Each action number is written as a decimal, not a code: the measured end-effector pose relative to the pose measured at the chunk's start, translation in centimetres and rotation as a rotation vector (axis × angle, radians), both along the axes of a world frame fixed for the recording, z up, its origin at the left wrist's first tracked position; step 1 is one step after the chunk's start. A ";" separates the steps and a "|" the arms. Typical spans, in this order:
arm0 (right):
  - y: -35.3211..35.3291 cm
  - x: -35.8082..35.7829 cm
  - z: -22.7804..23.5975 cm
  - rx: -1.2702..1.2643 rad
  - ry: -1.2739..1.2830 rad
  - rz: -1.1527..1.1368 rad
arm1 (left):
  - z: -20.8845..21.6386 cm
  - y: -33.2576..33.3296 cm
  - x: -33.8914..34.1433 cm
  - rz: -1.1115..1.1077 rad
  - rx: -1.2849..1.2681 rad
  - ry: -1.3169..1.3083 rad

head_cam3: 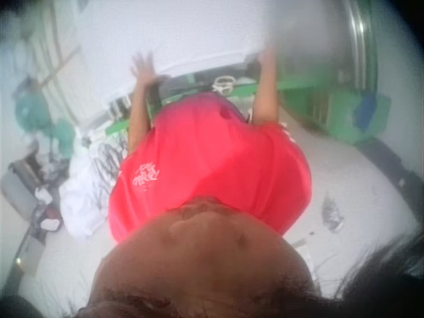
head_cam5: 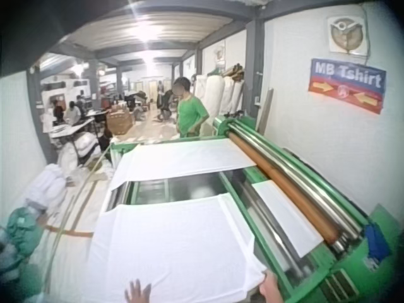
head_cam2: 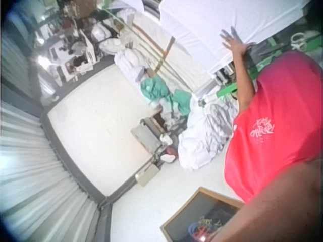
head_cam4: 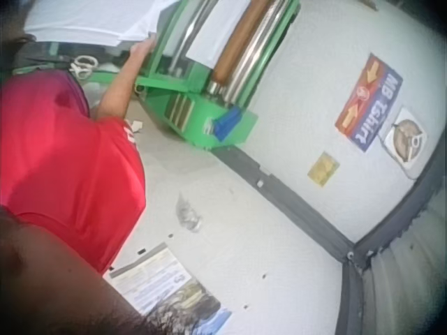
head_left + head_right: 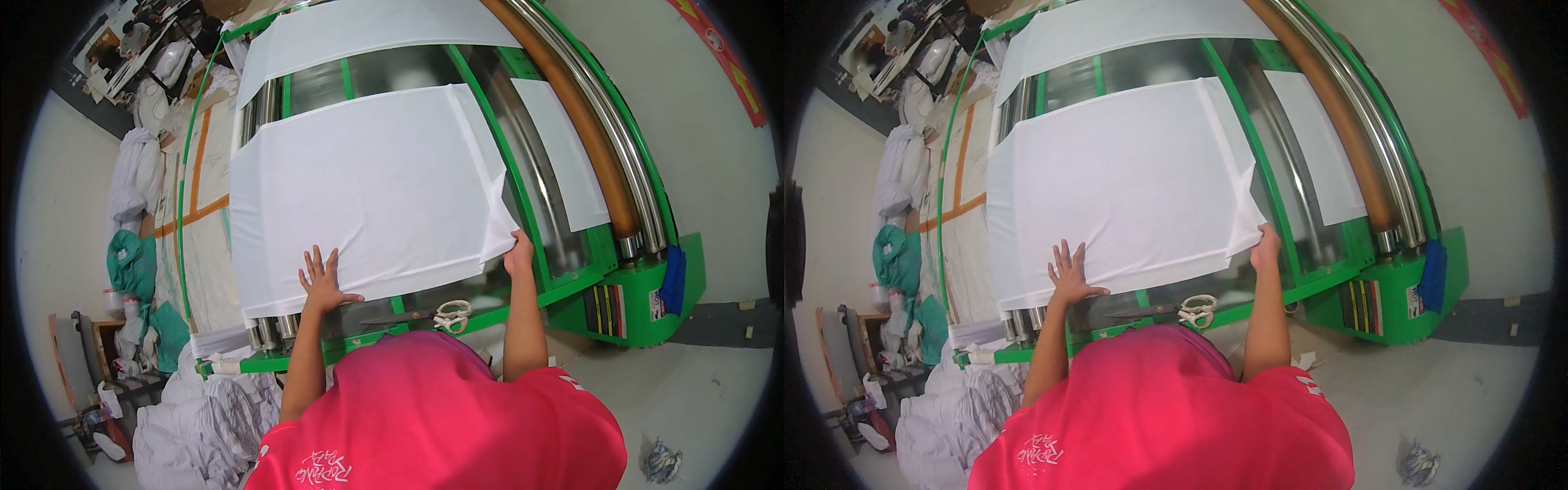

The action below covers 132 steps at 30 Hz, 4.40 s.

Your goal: The person places a white t-shirt onto a blue screen on a heat press machine, smooths it out, and then covers it with a white protective sheet. The person then presses down on the sheet to secure it in place.

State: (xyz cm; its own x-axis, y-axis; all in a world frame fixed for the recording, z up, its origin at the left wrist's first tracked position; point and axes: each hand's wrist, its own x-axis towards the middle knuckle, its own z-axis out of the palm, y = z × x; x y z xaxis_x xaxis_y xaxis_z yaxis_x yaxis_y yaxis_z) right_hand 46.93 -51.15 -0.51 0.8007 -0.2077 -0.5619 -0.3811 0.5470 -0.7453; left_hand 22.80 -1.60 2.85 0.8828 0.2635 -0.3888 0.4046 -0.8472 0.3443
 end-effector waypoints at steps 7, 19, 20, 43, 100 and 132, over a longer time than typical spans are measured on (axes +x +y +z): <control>-4.6 0.1 -5.4 -0.160 -0.014 -0.202 | 2.4 -0.3 2.2 -0.065 0.070 0.107; -3.2 -2.4 -4.6 -0.298 -0.004 -0.198 | 3.5 -6.3 28.8 -0.272 0.032 -0.183; -2.6 -2.2 -3.4 -0.247 0.015 -0.213 | 2.7 -7.1 32.6 -0.318 0.035 -0.232; -0.6 -2.4 -0.6 -0.517 0.149 -0.252 | -4.7 -15.1 67.5 -0.393 0.137 -0.482; -0.9 -1.3 -4.6 -0.861 0.014 -0.218 | 1.9 2.4 8.6 0.060 0.175 -0.197; 0.7 0.4 -2.9 -1.088 0.044 -0.115 | -0.1 2.3 -7.1 0.080 0.340 -0.125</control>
State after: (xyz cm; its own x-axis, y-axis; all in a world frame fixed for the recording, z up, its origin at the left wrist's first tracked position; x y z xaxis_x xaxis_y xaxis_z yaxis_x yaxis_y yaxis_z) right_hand 47.36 -50.49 -3.43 0.7286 -0.6823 -0.0603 -0.4083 -0.3620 -0.8380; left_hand 15.66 0.74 2.74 0.8892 0.4296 -0.1574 0.4471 -0.8889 0.0995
